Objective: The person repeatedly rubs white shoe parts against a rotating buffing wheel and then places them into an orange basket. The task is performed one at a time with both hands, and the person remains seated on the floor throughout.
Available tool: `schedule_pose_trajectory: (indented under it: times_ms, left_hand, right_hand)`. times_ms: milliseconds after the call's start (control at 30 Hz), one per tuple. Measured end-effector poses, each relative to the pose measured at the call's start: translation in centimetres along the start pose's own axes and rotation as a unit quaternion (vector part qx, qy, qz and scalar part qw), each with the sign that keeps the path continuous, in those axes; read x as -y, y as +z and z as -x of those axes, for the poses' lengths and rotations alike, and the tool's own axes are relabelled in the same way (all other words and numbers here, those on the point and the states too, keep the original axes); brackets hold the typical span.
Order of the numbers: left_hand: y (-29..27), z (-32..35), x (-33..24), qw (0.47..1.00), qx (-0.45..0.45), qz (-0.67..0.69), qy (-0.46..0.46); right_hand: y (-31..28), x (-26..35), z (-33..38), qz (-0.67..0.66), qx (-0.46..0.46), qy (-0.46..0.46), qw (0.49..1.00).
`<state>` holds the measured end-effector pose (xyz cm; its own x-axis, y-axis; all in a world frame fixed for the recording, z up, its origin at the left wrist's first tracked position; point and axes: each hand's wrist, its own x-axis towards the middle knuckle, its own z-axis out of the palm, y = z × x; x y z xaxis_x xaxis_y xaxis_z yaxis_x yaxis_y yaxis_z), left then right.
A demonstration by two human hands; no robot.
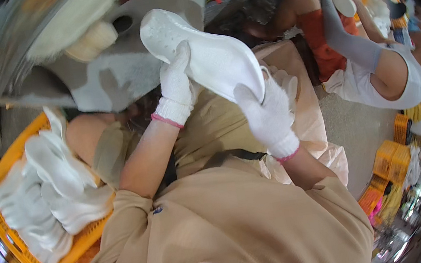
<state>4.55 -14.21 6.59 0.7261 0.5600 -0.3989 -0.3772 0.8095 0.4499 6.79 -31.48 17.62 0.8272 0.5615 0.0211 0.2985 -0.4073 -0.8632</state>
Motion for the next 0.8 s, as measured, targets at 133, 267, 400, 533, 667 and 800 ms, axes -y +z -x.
schedule_pose_trajectory:
  times_ms: [133, 267, 400, 533, 667, 800]
  left_hand:
    - [3.5, -1.6, -2.0, 0.998, 0.028, 0.050, 0.020]
    - [3.8, -6.4, -4.4, 0.992, 0.092, 0.071, 0.040]
    - [1.9, -10.6, -5.7, 0.996, 0.056, -0.023, 0.061]
    - [-2.1, -14.1, -5.9, 0.989, 0.126, 0.020, 0.076]
    - [-5.9, -15.6, -9.7, 0.998, 0.008, -0.055, -0.015]
    - [-8.9, -11.4, -14.4, 0.870, -0.140, -0.471, -0.039]
  right_hand:
    - [1.0, 1.9, -2.2, 0.030, -0.031, -0.053, 0.998]
    - [2.9, 2.5, -8.9, 0.102, 0.004, -0.180, 0.978]
    - [5.7, 0.0, -13.6, 0.077, 0.001, -0.265, 0.961]
    - [8.4, -1.6, -15.8, 0.103, 0.005, -0.277, 0.955]
    - [10.2, -0.6, -17.6, 0.069, 0.041, -0.210, 0.974]
    - [12.2, 0.0, -19.8, 0.046, 0.027, -0.169, 0.984]
